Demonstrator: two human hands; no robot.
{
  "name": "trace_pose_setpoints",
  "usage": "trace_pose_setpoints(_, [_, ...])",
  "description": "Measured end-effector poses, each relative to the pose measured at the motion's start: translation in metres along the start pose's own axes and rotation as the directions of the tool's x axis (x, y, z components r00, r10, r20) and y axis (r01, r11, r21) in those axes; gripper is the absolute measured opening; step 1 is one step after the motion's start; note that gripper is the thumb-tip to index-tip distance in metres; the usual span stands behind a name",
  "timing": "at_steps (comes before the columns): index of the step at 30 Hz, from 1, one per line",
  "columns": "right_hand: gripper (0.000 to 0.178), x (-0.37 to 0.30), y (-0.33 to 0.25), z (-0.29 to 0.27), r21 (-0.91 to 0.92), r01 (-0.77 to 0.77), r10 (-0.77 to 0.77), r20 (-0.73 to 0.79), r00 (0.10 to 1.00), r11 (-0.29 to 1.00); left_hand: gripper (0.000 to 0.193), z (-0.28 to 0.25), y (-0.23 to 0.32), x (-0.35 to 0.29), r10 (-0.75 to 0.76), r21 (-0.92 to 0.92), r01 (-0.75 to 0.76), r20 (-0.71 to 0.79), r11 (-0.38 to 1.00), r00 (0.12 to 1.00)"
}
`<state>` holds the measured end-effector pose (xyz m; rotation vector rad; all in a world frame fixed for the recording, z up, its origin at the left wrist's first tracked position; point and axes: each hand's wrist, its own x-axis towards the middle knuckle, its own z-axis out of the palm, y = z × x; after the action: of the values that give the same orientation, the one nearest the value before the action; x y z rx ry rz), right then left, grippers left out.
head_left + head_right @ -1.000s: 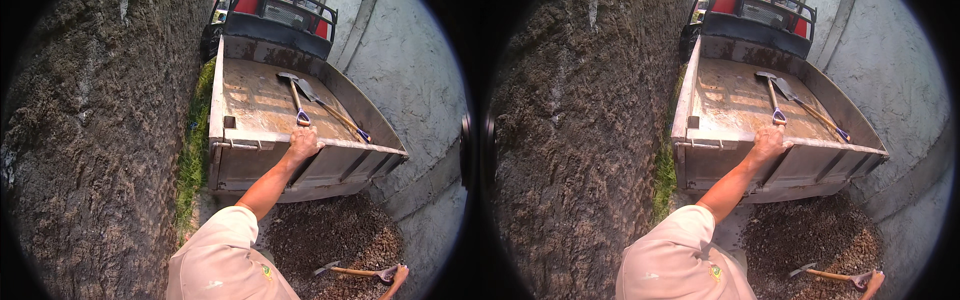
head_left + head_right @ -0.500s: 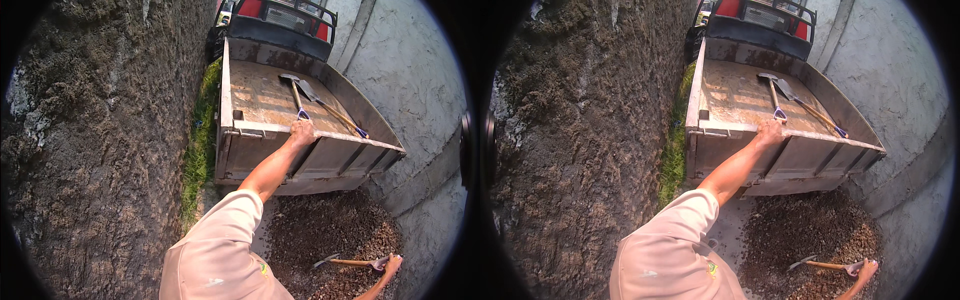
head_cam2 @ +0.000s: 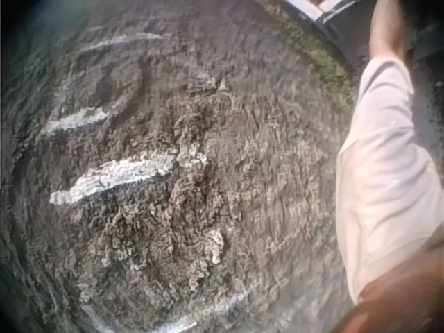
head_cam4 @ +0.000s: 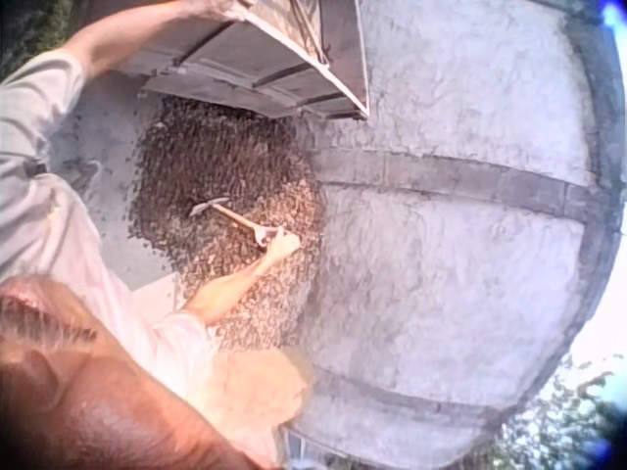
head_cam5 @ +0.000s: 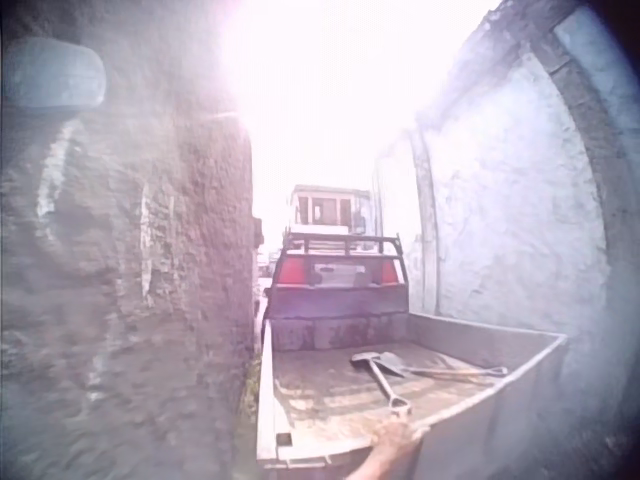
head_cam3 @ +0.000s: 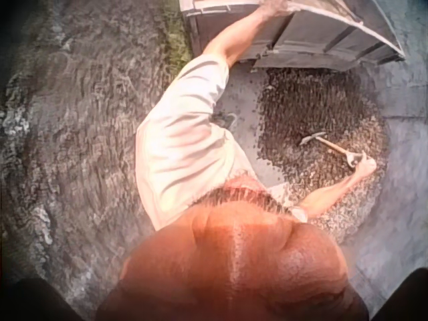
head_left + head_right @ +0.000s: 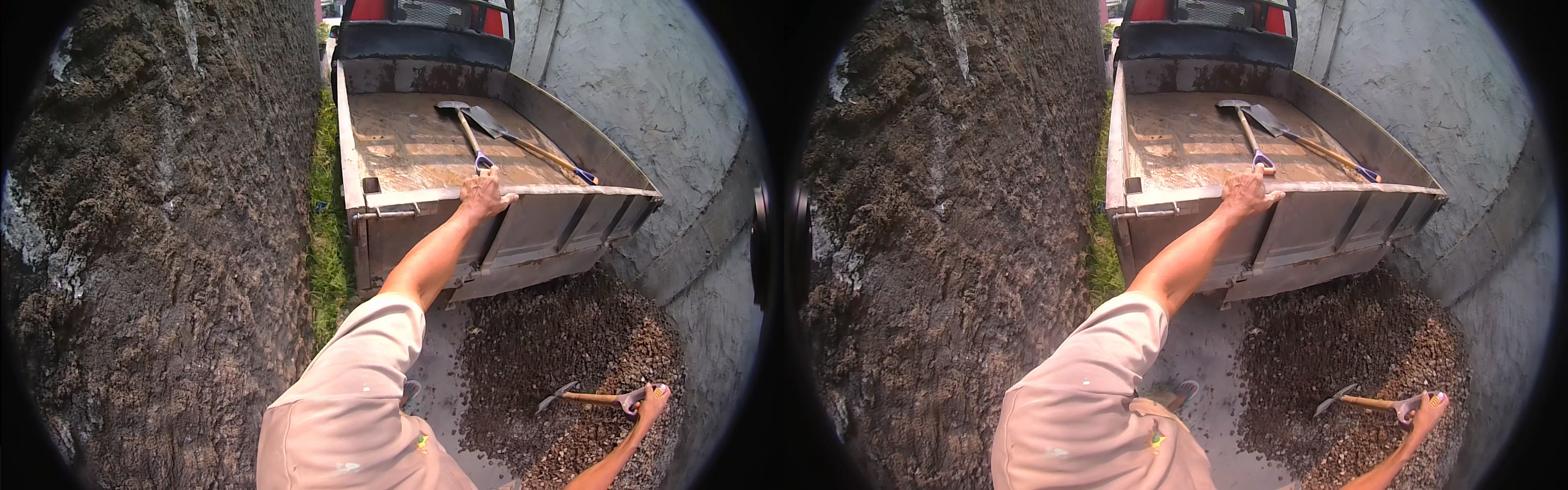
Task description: The person uses a shovel to move gravel from a pile on the ground into the bed of a parked truck. Another person is present nearby, also handling gravel.
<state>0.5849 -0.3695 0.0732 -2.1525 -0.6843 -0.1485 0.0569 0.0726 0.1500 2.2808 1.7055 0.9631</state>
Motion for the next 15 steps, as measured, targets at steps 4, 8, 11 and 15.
trace_pose_setpoints(4, [0.046,-0.018,-0.022,-0.003,0.075,-0.05,0.05,-0.002,0.999,0.996,0.068,0.005,0.001,0.005,0.022,0.109,-0.015,-0.064,0.994,0.998])
trace_pose_setpoints(8, [0.046,-0.012,-0.024,-0.002,0.032,-0.077,0.077,0.003,0.997,0.996,0.068,0.013,-0.004,0.012,0.049,0.108,-0.037,-0.112,0.993,0.992])
trace_pose_setpoints(11, [0.047,-0.01,-0.029,0.005,0.014,-0.079,0.079,0.0,0.997,0.997,0.067,0.017,-0.011,0.014,0.08,0.11,-0.059,-0.191,0.992,0.978])
trace_pose_setpoints(15, [0.048,-0.014,-0.042,0.013,0.045,-0.107,0.105,0.032,0.994,0.993,0.065,0.013,-0.02,0.018,0.083,0.092,-0.063,-0.233,0.994,0.969])
